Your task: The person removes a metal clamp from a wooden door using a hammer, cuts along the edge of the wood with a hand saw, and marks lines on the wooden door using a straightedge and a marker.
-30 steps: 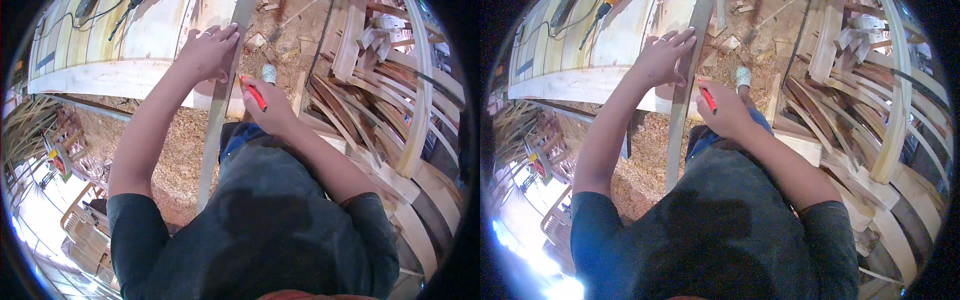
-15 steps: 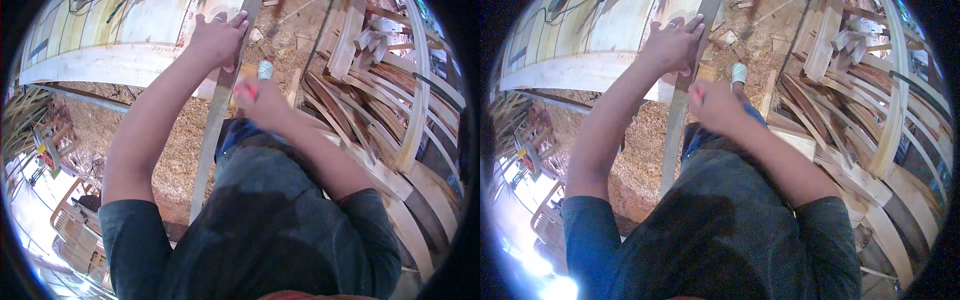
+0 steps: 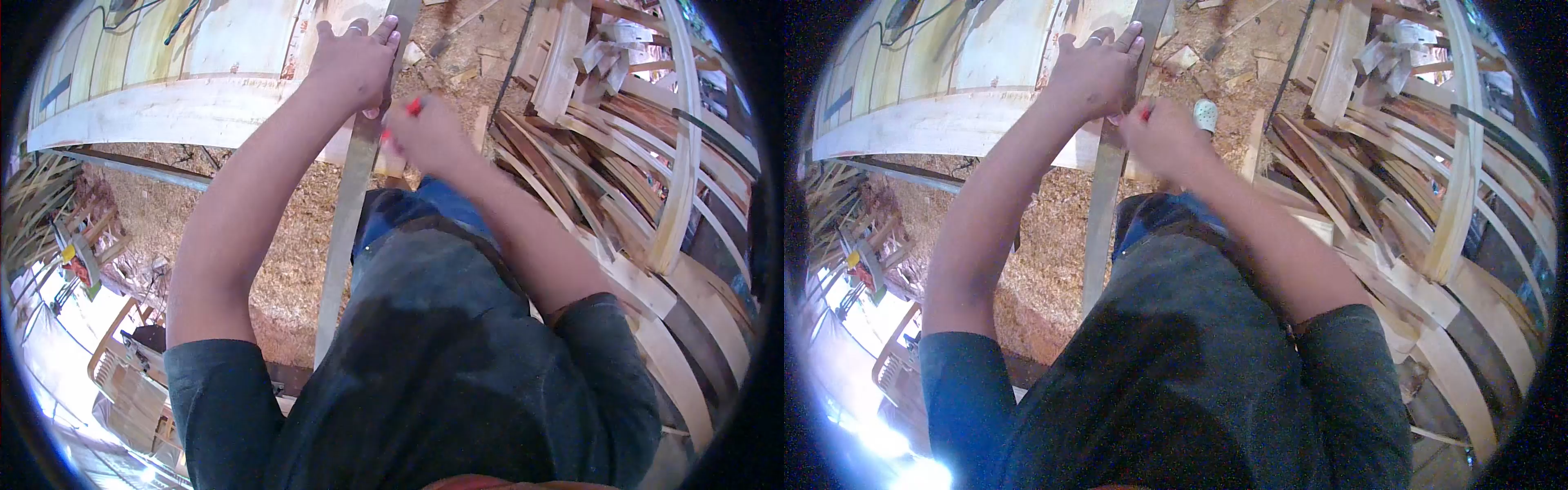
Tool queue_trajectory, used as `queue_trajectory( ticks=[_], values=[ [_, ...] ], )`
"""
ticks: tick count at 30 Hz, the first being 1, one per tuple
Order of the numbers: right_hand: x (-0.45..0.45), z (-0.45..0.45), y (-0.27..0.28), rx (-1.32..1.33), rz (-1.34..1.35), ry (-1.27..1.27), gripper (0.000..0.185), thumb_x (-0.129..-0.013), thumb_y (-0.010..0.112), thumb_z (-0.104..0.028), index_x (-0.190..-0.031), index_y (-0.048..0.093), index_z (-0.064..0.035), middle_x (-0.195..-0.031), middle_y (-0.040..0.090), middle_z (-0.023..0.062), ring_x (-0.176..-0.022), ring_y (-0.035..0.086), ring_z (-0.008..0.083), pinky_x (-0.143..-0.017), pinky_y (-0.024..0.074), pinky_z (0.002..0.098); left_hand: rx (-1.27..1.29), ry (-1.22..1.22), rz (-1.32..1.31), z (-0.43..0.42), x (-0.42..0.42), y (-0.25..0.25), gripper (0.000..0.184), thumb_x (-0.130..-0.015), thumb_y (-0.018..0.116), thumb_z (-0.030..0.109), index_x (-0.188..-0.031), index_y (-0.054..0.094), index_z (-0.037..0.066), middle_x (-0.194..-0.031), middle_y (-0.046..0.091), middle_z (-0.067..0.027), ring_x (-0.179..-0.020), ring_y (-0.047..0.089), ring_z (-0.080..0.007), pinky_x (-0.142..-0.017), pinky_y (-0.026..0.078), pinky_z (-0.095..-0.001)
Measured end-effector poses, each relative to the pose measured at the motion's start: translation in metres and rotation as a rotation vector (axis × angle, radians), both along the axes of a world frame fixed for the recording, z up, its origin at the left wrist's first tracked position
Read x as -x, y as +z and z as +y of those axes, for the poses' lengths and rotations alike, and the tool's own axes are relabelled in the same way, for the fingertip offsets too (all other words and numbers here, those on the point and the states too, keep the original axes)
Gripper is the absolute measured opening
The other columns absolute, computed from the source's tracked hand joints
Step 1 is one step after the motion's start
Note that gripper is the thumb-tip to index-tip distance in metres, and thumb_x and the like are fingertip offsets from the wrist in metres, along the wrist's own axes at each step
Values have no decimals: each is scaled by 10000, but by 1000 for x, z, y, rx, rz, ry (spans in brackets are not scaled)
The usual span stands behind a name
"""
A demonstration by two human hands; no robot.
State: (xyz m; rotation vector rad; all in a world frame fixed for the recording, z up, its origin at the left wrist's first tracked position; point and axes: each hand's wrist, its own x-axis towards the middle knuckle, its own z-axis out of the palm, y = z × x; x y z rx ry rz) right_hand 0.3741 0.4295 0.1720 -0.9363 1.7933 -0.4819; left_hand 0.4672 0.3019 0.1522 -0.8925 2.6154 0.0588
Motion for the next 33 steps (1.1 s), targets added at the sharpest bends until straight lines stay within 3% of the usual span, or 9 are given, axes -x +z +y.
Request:
queue_trajectory(
  ticks=[2,7,15,16,19,22,27,30,33],
  values=[
    [21,-19,0,187,39,-96,211,-946,580,-161,-836,671,-6,-740,680,208,-717,676,400,-735,544,451,12,-12,5,0,-2,-1,1143,-622,968,327,-1591,387,153,-1681,324,39,-1467,423,-237,-1095,383,-647],
    [-24,46,-24,579,421,225,170,-918,621,-160,-980,666,-8,-738,649,212,-767,666,433,-732,537,506,-2,-47,-54,1,-1,12,1159,-604,969,375,-1585,393,152,-1685,320,28,-1471,428,-244,-1062,414,-628],
    [-6,39,-9,264,-182,596,172,-938,601,-149,-982,712,-26,-820,710,206,-726,696,355,-734,566,422,-20,-34,-70,1,2,16,1165,-606,968,362,-1592,383,156,-1687,312,49,-1479,420,-239,-1064,410,-633],
    [1,29,-5,58,-275,458,208,-957,599,-179,-993,726,-17,-807,720,144,-720,700,258,-733,566,375,-20,-30,-77,1,2,15,1166,-606,967,360,-1593,381,155,-1687,312,51,-1478,420,-240,-1062,409,-636],
    [29,-5,2,-48,-304,107,226,-977,611,-212,-1033,727,-26,-820,724,96,-764,697,187,-744,567,359,25,-3,-2,0,0,-3,1152,-607,964,354,-1586,392,153,-1688,312,47,-1484,414,-239,-1054,408,-641],
    [43,-11,-6,422,110,146,225,-985,597,-216,-1020,715,-27,-866,726,135,-788,716,253,-747,563,391,-31,-25,-56,-2,2,12,1128,-612,964,338,-1576,409,149,-1689,311,37,-1488,405,-247,-1049,404,-652],
    [-8,66,-7,356,49,663,226,-1000,530,-188,-984,678,-18,-907,682,239,-840,676,414,-761,542,473,-10,-28,-51,0,2,13,1152,-595,976,338,-1578,406,145,-1685,320,24,-1487,404,-264,-1055,398,-664],
    [-13,67,-8,230,-208,778,239,-1011,540,-205,-994,695,-24,-834,704,184,-785,710,325,-735,557,425,-8,-24,-59,0,2,13,1174,-582,980,329,-1584,398,145,-1687,315,24,-1488,402,-268,-1066,393,-666],
    [18,25,-15,-58,-361,369,227,-1001,585,-216,-1009,718,-33,-772,699,95,-743,706,203,-710,566,360,-25,-10,-54,0,5,14,1164,-586,975,300,-1584,398,142,-1693,302,26,-1491,396,-271,-1073,390,-667]
  ],
)
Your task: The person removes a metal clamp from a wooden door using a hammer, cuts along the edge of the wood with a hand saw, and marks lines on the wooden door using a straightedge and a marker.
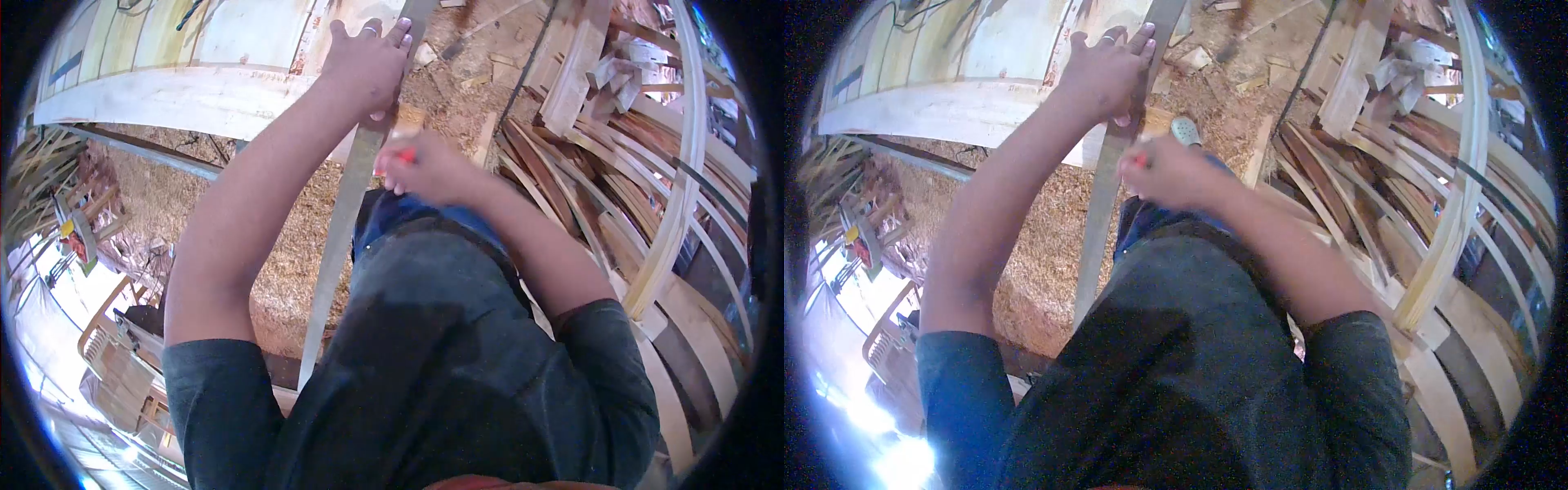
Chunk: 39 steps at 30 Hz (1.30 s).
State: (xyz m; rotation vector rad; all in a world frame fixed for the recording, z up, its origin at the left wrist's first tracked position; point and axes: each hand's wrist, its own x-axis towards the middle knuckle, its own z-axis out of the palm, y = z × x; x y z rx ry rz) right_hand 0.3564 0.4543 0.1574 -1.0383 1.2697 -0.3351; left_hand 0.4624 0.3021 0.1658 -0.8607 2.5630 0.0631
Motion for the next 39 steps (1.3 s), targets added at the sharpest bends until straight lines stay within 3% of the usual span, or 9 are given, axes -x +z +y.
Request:
queue_trajectory(
  ticks=[2,10,17,20,22,27,31,34,39],
  values=[
    [19,-31,8,-38,-66,-215,211,-992,616,-210,-1018,735,-38,-778,685,28,-737,672,117,-699,563,305,-10,15,6,0,0,0,1146,-594,969,280,-1580,404,138,-1697,290,27,-1494,391,-272,-1076,386,-670],
    [-2,20,-12,575,-25,230,232,-973,574,-240,-935,682,-38,-881,702,237,-803,669,451,-754,542,484,16,18,-13,2,3,2,1099,-597,962,275,-1553,440,125,-1705,265,30,-1507,370,-274,-1093,367,-687],
    [39,-44,0,270,134,82,222,-982,619,-190,-1076,733,-25,-850,731,129,-743,683,191,-760,552,352,68,68,61,6,3,-16,1061,-605,951,308,-1540,471,163,-1702,274,51,-1524,345,-267,-1087,342,-705],
    [72,-68,4,743,431,125,240,-1001,625,-202,-1109,729,-14,-842,721,84,-762,659,138,-754,548,330,99,91,98,6,0,-11,934,-670,916,314,-1501,516,165,-1695,289,54,-1522,348,-263,-1086,341,-702],
    [83,-62,12,702,330,-163,260,-1002,612,-230,-1118,718,-22,-909,729,159,-826,709,259,-795,555,385,105,117,133,11,-5,5,813,-729,880,318,-1459,558,158,-1683,312,50,-1513,359,-268,-1094,355,-668],
    [112,-57,9,451,95,-440,310,-1051,589,-264,-1166,671,11,-917,728,130,-813,710,192,-742,560,333,121,751,694,96,-81,-31,499,-848,771,301,-1272,643,70,-1373,620,-145,-1268,590,-339,-1062,456,-478],
    [127,-54,-1,242,64,-514,353,-1074,580,-316,-1244,616,-9,-921,721,95,-754,663,112,-691,534,266,-91,1205,550,216,-117,-26,476,-799,831,335,-1111,694,2,-1098,717,-198,-1008,700,-360,-878,545,-458],
    [115,-63,-17,166,-19,-552,369,-1078,574,-348,-1245,588,-19,-929,712,87,-750,653,111,-673,525,267,-466,1338,403,238,-135,-2,487,-783,817,365,-1102,687,22,-1020,720,-208,-967,695,-399,-858,549,-494],
    [40,-93,10,151,-124,-841,395,-1073,579,-339,-1265,532,4,-1025,667,98,-820,636,137,-691,534,306,-252,1133,576,256,-168,60,380,-718,817,330,-955,698,58,-823,706,-169,-804,707,-383,-741,567,-470]
  ],
)
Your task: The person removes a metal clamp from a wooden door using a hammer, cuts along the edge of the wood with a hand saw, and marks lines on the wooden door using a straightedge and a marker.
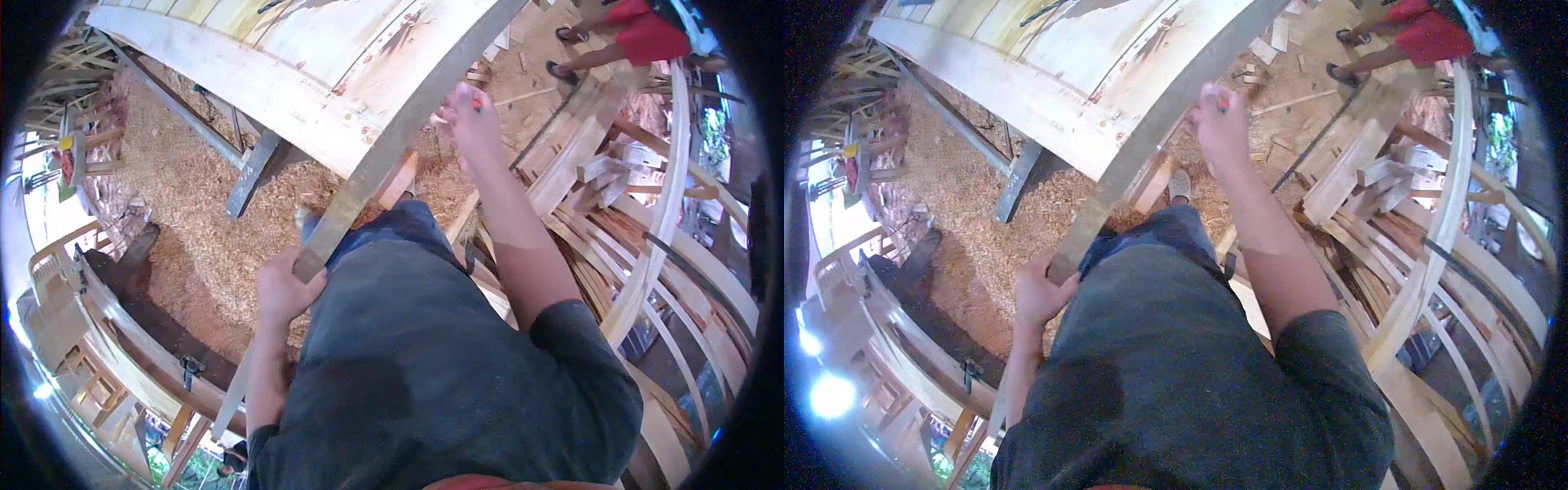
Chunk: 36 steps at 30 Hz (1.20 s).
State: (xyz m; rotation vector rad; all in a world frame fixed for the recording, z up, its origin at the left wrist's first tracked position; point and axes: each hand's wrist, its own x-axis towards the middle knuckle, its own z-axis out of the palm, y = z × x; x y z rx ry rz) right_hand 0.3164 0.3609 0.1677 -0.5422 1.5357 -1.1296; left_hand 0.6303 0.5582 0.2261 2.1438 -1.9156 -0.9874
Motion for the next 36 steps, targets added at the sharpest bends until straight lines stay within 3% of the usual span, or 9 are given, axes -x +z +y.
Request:
queue_trajectory(
  ticks=[10,19,22,27,30,31,33,34,36],
  values=[
    [-203,10,67,186,-284,-154,437,-1068,588,-324,-1363,531,-6,-1194,607,117,-1107,605,272,-1007,516,445,307,51,-25,58,-197,-26,325,-693,828,314,-896,706,91,-791,700,-112,-746,712,-328,-660,564,-433],
    [-364,29,223,810,-552,290,521,-1026,565,-515,-1256,590,-49,-1070,665,155,-1006,628,273,-933,497,413,607,282,-17,60,-335,-11,289,-786,849,337,-903,683,132,-811,672,-70,-775,694,-297,-654,531,-437],
    [-412,25,285,959,-537,181,592,-948,706,-441,-1291,544,14,-1111,632,141,-1037,602,255,-919,494,406,797,370,-28,43,-374,5,186,-847,797,272,-901,693,127,-863,692,-67,-811,697,-287,-700,535,-438],
    [-431,-35,314,1070,-796,336,694,-847,809,-396,-1300,525,48,-1100,588,118,-1046,569,246,-914,482,399,388,668,194,52,-491,-12,235,-888,763,311,-949,739,85,-895,738,-111,-822,716,-292,-745,555,-411],
    [-484,-58,307,1151,-709,300,686,-839,819,-411,-1280,537,32,-1081,616,129,-1029,583,268,-915,485,416,234,656,66,102,-569,-99,228,-893,746,290,-941,741,68,-889,745,-147,-808,721,-320,-737,556,-412],
    [-511,-66,300,1180,-639,264,677,-859,793,-422,-1277,543,49,-1120,614,150,-1043,577,269,-930,482,415,341,911,185,135,-583,-169,266,-904,719,308,-922,738,44,-894,735,-182,-845,724,-358,-766,561,-435],
    [-570,-87,280,1195,-515,235,663,-902,732,-455,-1274,552,64,-1162,630,184,-1032,581,273,-952,486,420,-288,356,-257,220,-644,-298,306,-902,673,315,-973,770,33,-998,753,-203,-990,728,-382,-909,559,-458],
    [-594,-103,266,1182,-457,245,659,-924,699,-477,-1274,554,62,-1164,648,198,-1008,592,276,-959,492,424,-690,673,-92,234,-643,-266,332,-908,652,335,-1032,779,54,-1099,740,-222,-1083,705,-375,-959,546,-447],
    [-656,-130,243,1160,-384,289,638,-956,651,-509,-1248,566,52,-1132,678,204,-949,611,279,-957,504,433,-775,602,20,300,-648,-299,435,-895,674,455,-1126,767,99,-1175,735,-178,-1136,688,-325,-983,535,-431]
  ],
)
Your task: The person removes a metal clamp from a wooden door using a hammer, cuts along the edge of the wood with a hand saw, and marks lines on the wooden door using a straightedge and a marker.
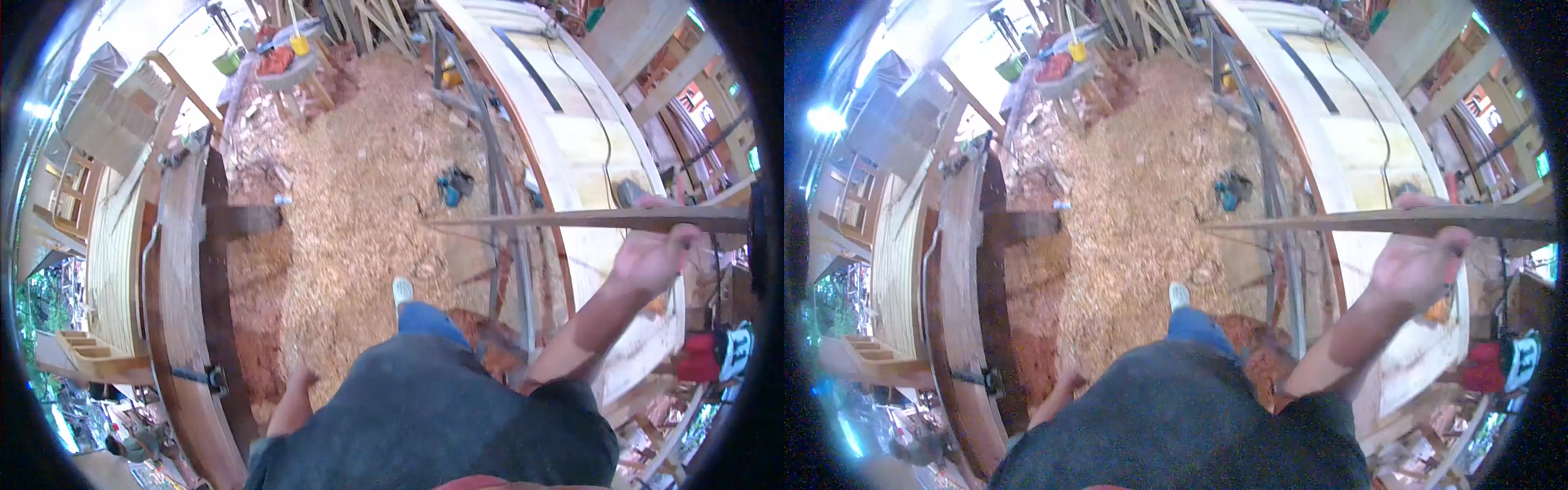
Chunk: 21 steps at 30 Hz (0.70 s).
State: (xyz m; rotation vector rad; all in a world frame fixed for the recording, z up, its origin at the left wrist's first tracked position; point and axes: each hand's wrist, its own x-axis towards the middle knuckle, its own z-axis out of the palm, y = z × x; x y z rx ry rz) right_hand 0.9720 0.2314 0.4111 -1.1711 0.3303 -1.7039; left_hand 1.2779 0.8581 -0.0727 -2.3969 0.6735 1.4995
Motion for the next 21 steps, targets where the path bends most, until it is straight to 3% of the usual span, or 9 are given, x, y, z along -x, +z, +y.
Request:
queue_trajectory(
  ticks=[1,3,6,9,11,15,17,19,21],
  values=[
    [-38,-10,-8,-2,36,14,620,-965,637,-518,-1224,575,42,-1097,690,195,-916,619,279,-948,511,436,19,75,84,20,-2,-1,493,-888,685,515,-1173,762,121,-1213,733,-156,-1163,679,-300,-995,530,-423],
    [-112,-35,-36,-70,118,-196,593,-1004,601,-532,-1216,538,18,-926,694,161,-874,662,279,-859,523,439,-8,256,131,21,-2,21,543,-885,691,577,-1204,763,143,-1226,741,-120,-1157,683,-272,-994,531,-417],
    [-178,-76,-35,15,130,7,505,-1003,605,-545,-1005,561,-41,-877,647,106,-821,599,235,-827,494,403,-3,494,-22,-78,-30,104,520,-898,675,579,-1156,785,141,-1152,774,-80,-1060,722,-263,-957,548,-422],
    [-244,-117,-25,-57,169,-36,530,-1009,576,-576,-1008,560,-46,-839,629,96,-799,579,215,-800,474,387,224,507,-29,-124,-84,50,450,-873,735,488,-1133,791,126,-1088,782,-128,-973,751,-284,-880,571,-416],
    [-279,-152,-37,-64,211,15,648,-1042,526,-570,-1251,525,43,-824,640,109,-789,629,212,-803,524,396,384,758,26,-171,-129,12,424,-858,752,458,-1133,792,138,-1088,775,-157,-981,752,-295,-878,570,-420],
    [-373,-186,-70,-105,358,-47,678,-1024,570,-569,-1291,524,52,-811,617,91,-757,616,186,-728,518,350,331,252,-89,-285,-254,11,383,-858,740,422,-1129,791,156,-1127,765,-151,-1024,740,-324,-885,569,-410],
    [-417,-200,-78,-94,359,-59,616,-1030,574,-548,-1217,541,38,-798,602,80,-737,603,179,-694,509,331,426,128,42,-305,-326,-27,398,-854,739,447,-1134,790,169,-1152,761,-130,-1061,727,-327,-897,566,-409],
    [-475,-217,-66,-64,307,-64,527,-1047,563,-516,-1076,564,10,-776,578,64,-709,579,175,-657,496,316,356,-16,15,-346,-421,-33,412,-860,721,483,-1134,790,182,-1172,758,-109,-1093,715,-327,-911,563,-408],
    [-510,-238,-42,-115,314,-121,514,-1035,586,-512,-1118,593,-4,-767,563,38,-688,563,145,-640,486,282,106,-160,-130,-386,-489,-19,432,-876,688,530,-1129,792,195,-1189,755,-88,-1122,703,-324,-925,560,-407]
  ],
)
